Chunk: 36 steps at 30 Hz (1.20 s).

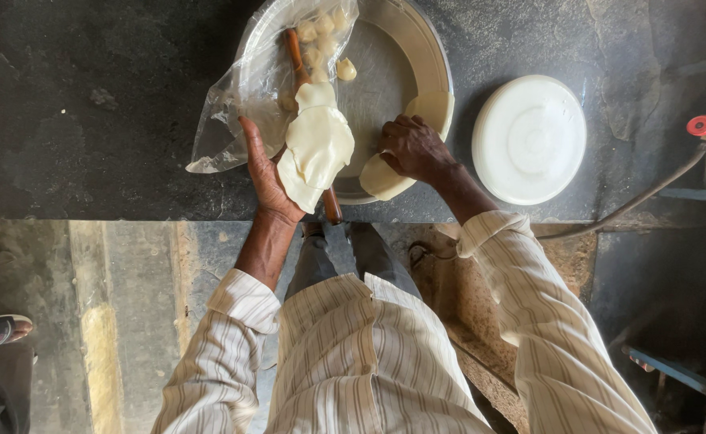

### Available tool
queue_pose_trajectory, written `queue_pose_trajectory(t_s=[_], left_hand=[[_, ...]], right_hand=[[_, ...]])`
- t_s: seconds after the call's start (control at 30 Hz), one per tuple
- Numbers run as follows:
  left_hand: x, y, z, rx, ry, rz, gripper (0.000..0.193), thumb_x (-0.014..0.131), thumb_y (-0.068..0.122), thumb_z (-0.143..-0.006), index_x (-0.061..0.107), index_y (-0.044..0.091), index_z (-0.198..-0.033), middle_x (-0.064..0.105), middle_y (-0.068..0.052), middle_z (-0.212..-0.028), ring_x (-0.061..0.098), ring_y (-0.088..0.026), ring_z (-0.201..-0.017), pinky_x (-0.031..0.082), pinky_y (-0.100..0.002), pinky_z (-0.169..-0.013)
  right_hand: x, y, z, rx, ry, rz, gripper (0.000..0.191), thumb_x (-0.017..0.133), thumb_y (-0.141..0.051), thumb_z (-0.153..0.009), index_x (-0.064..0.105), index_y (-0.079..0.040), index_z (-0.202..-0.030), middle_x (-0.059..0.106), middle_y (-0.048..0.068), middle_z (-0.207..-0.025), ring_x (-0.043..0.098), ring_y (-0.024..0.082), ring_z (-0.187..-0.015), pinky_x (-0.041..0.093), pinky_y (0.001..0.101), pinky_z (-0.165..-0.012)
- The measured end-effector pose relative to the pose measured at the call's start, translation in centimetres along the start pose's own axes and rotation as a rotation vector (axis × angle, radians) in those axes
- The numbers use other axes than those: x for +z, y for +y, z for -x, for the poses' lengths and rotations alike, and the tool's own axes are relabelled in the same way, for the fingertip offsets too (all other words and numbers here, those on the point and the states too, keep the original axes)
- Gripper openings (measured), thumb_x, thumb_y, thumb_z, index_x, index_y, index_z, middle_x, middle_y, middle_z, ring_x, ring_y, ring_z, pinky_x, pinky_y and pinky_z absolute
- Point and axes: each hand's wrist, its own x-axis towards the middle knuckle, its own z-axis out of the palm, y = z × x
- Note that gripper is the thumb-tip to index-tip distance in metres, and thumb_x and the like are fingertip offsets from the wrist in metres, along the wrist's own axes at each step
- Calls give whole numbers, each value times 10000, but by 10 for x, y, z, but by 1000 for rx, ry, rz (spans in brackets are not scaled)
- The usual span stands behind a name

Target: The person fries puffed breads at a gas stove: they take rolled raw dough pieces, drop each into hot oil in a wok, press and turn them with a slotted skimmer, and transfer the fried puffs to a bowl. At the end they carry the bowl to a counter and place the fried breads onto a compartment metal tray lined with plastic over newspaper.

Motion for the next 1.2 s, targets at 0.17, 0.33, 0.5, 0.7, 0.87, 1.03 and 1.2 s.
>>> queue_pose_trajectory(t_s=[0.17,0.33,0.5,0.7,0.87,1.03,1.2], left_hand=[[1,-1,2,7,0,-6,1110,535,794,-858,324,-22,-1580,518,-186,-1502,585,-281,-1343,524,-440,-1123],[0,-2,4,49,8,-51,1093,541,781,-864,279,11,-1594,493,-193,-1519,572,-287,-1360,524,-451,-1122],[5,-2,6,44,-12,-31,1094,546,772,-880,268,7,-1612,482,-185,-1542,558,-290,-1380,521,-449,-1137],[29,-8,7,-177,-40,161,1126,527,800,-873,350,-64,-1572,500,-209,-1529,563,-331,-1359,491,-458,-1140],[57,-58,2,-198,-96,-112,1006,593,751,-860,349,100,-1587,489,-76,-1543,536,-259,-1375,442,-436,-1180],[94,-150,17,-720,-95,193,1000,552,756,-916,364,55,-1604,518,-95,-1557,525,-289,-1379,408,-440,-1195],[134,-253,58,-815,-104,-391,1213,558,861,-786,334,-7,-1602,471,-75,-1612,503,-239,-1420,389,-385,-1205]], right_hand=[[-9,-2,-1,43,-75,-68,127,788,-173,-792,746,-107,-893,713,49,-959,663,247,-1021,496,420,-953],[-15,-8,1,-25,-6,-200,184,774,-157,-805,767,-81,-973,774,68,-929,738,260,-866,531,458,-939],[-23,-23,28,55,-28,-270,83,745,-141,-936,778,-70,-963,768,80,-990,745,217,-825,621,356,-776],[-55,-68,120,269,140,-454,85,715,-146,-943,776,-87,-940,780,84,-1005,756,192,-866,646,336,-765],[-100,-91,223,751,258,-1146,146,736,-117,-918,770,-26,-1027,729,69,-992,704,139,-893,582,299,-759],[-173,-116,396,953,754,-1193,133,722,-78,-973,762,14,-1060,705,25,-964,639,88,-890,533,265,-780],[-260,-149,591,1149,1199,-886,155,724,-77,-1024,721,22,-1143,744,87,-1034,718,139,-907,621,291,-846]])
